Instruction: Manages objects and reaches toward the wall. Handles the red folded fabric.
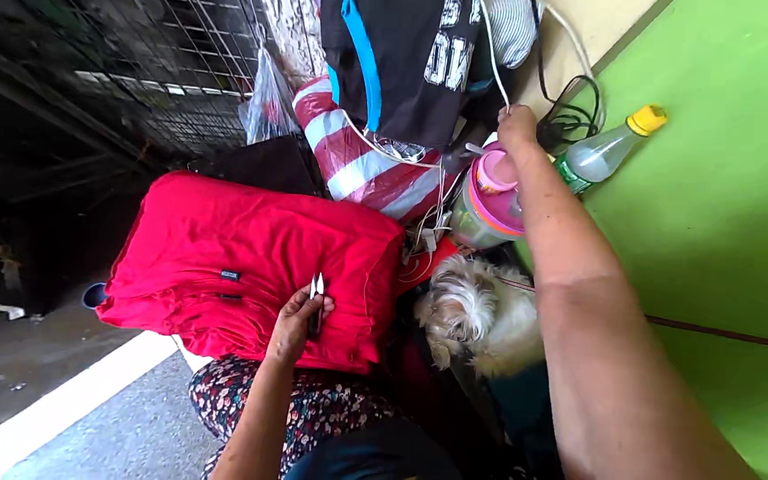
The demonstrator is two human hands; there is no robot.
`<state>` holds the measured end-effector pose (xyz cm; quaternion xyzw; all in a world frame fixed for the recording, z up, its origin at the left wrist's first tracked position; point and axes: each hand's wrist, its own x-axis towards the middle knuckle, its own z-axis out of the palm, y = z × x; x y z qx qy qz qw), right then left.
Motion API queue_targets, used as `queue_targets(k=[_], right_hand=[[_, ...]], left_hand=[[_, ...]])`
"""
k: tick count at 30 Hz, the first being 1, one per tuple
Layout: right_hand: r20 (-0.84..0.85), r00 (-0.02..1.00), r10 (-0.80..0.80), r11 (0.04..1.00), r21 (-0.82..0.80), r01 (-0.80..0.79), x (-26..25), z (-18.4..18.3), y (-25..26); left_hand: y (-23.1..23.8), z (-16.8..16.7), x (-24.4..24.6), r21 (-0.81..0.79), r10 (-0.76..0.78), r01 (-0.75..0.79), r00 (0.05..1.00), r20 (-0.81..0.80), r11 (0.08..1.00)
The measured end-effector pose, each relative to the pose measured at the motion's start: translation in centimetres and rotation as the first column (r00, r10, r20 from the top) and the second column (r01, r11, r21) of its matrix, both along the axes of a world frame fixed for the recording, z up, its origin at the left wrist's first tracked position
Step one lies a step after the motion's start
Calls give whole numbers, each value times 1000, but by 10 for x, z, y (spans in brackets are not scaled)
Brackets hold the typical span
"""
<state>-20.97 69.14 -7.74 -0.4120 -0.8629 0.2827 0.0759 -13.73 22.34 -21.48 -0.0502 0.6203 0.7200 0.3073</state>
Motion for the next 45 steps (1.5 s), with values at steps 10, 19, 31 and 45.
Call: queue_targets(k=[10, 19, 31, 45], right_hand=[[-242, 968, -66, 993, -112, 40, -3, -16, 16], [-219, 976, -12, 998, -70, -4, -9, 2, 0], [122, 989, 79, 974, 201, -103, 24, 30, -53], [294, 933, 207, 966, -213, -147, 106, -174, -107]], left_hand=[[-1, -2, -2, 19, -9, 8, 999, 39, 1000], [-2, -4, -2, 35, -8, 6, 999, 50, 999], [-2, -4, -1, 6, -14, 13, 1000, 17, 1000], [24, 39, 24, -339, -215, 85, 904, -370, 937]])
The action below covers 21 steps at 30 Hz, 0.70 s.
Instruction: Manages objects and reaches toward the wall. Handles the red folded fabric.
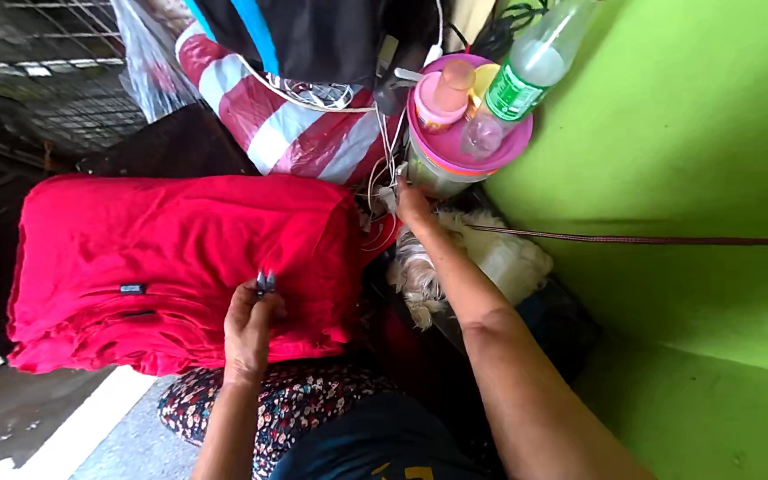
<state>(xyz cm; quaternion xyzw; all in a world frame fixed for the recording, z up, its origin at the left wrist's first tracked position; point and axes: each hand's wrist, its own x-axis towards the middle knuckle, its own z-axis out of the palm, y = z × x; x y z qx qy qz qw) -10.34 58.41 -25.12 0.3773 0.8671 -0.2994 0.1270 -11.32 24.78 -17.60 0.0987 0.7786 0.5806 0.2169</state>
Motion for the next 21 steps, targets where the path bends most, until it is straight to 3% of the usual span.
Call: queue_targets(k=[2, 4, 6, 7, 12, 17, 19, 21], right_hand=[[-1, 999, -41, 999, -28, 41, -1, -9, -2], [-46, 995, -85, 996, -19, 84, 1, -10, -5], [-133, 983, -125, 992, -21, 123, 7, -6, -3], [-179, 974, -140, 990, -25, 138, 11, -7, -1], [-329, 930, -165, 986, -57, 155, 22, -21, 6], [-204, 957, -205, 979, -63, 196, 15, -7, -1], [-227, 928, -294, 955, -102, 278, 14, 2, -13], [-303, 860, -411, 906, -243, 347, 14, -3, -26]], left_hand=[[19, 19, 10, -195, -262, 232, 955, -142, 953], [39, 20, 14, -473, -507, 379, 844, -175, 795], [51, 13, 17, -697, -591, 377, 802, -84, 610], [48, 6, 18, -734, -579, 325, 807, -113, 597], [18, -16, 22, -646, -494, 181, 798, -344, 742], [7, -25, 27, -578, -444, 138, 787, -429, 804], [6, -28, 27, -545, -423, 137, 789, -445, 827], [5, -28, 28, -518, -407, 146, 803, -435, 843]])
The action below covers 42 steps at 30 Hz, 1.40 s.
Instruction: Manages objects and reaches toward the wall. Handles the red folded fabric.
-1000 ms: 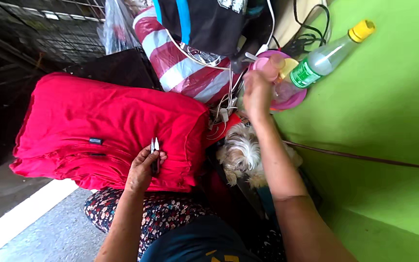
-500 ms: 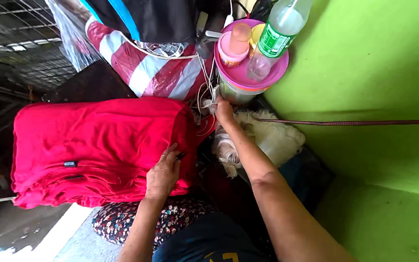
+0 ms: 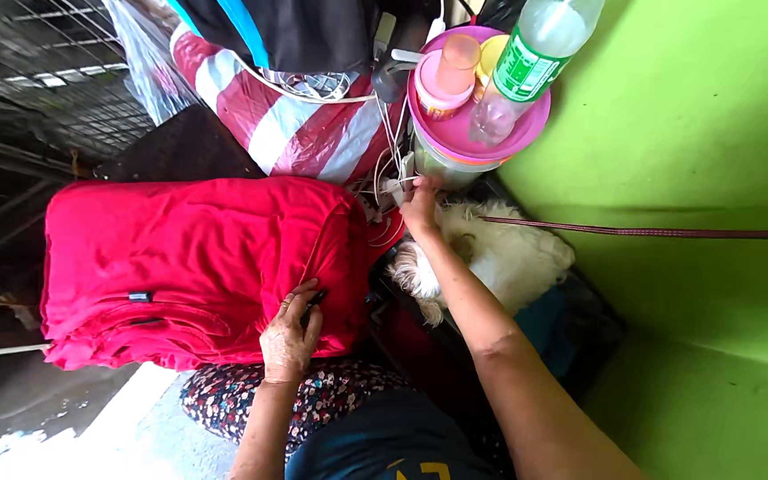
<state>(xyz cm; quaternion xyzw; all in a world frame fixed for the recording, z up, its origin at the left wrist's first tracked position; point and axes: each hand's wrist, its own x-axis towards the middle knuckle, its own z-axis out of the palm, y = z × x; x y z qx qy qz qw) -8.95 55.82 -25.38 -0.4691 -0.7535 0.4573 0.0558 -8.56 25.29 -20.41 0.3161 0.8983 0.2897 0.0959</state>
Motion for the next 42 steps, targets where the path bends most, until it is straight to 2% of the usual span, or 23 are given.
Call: queue_targets(k=[3, 6, 10, 15, 18, 21, 26, 32, 37, 42], right_hand=[[33, 999, -21, 965, -261, 29, -10, -18, -14], [159, 987, -16, 946, -318, 67, -24, -28, -27], [240, 970, -42, 966, -240, 101, -38, -44, -41], [210, 978, -13, 996, -82, 31, -37, -56, -41], [105, 994, 9, 999, -45, -5, -32, -58, -36], [-33, 999, -31, 998, -56, 29, -28, -71, -28], [-171, 981, -91, 995, -42, 85, -26, -67, -21], [-384, 900, -204, 977, -15, 214, -28, -76, -15], [-379, 885, -271, 962, -66, 266, -30, -81, -16], [-262, 952, -160, 985, 18, 171, -31, -72, -21]], left_hand=[[0, -1, 0, 20, 4, -4, 1000, 9, 1000], [-1, -2, 0, 25, 6, -6, 1000, 2, 1000], [1, -5, 1, 43, 10, -9, 1000, -19, 999], [2, -10, 2, 41, 39, -38, 999, -27, 998], [2, -12, 3, 48, 51, -49, 998, -25, 998], [3, -12, 4, 51, 55, -54, 998, -26, 997], [3, -12, 5, 57, 48, -46, 998, -32, 997], [2, -13, 5, 57, 47, -45, 999, -24, 997], [3, -14, 5, 64, 49, -46, 998, -46, 997], [3, -16, 5, 78, 50, -46, 997, -57, 996]])
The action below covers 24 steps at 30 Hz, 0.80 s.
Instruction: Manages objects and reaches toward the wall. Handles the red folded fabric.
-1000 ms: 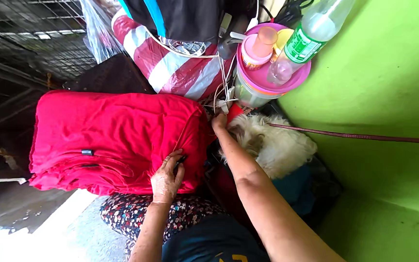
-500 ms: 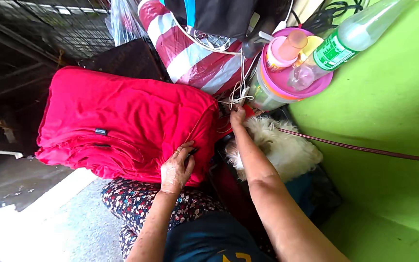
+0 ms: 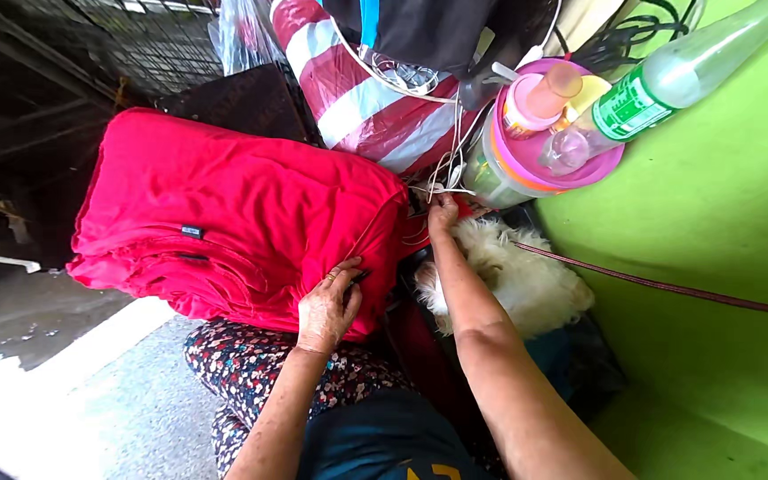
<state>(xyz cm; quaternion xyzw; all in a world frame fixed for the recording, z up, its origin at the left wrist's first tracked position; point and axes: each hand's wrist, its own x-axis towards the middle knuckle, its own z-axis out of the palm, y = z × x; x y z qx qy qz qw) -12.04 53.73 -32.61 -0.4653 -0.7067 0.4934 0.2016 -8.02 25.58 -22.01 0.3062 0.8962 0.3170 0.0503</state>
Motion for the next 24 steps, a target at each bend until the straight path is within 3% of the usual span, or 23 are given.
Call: queue_targets(k=[7, 17, 24], right_hand=[[9, 999, 48, 990, 129, -49, -7, 6, -11], [167, 978, 125, 947, 272, -167, -11, 4, -8], [175, 976, 128, 969, 185, -161, -8, 4, 0]], left_hand=[[1, -2, 1, 4, 17, -17, 999, -35, 1000], [2, -5, 2, 25, 20, -19, 998, -51, 1000], [3, -7, 1, 33, 20, -18, 998, -60, 999]])
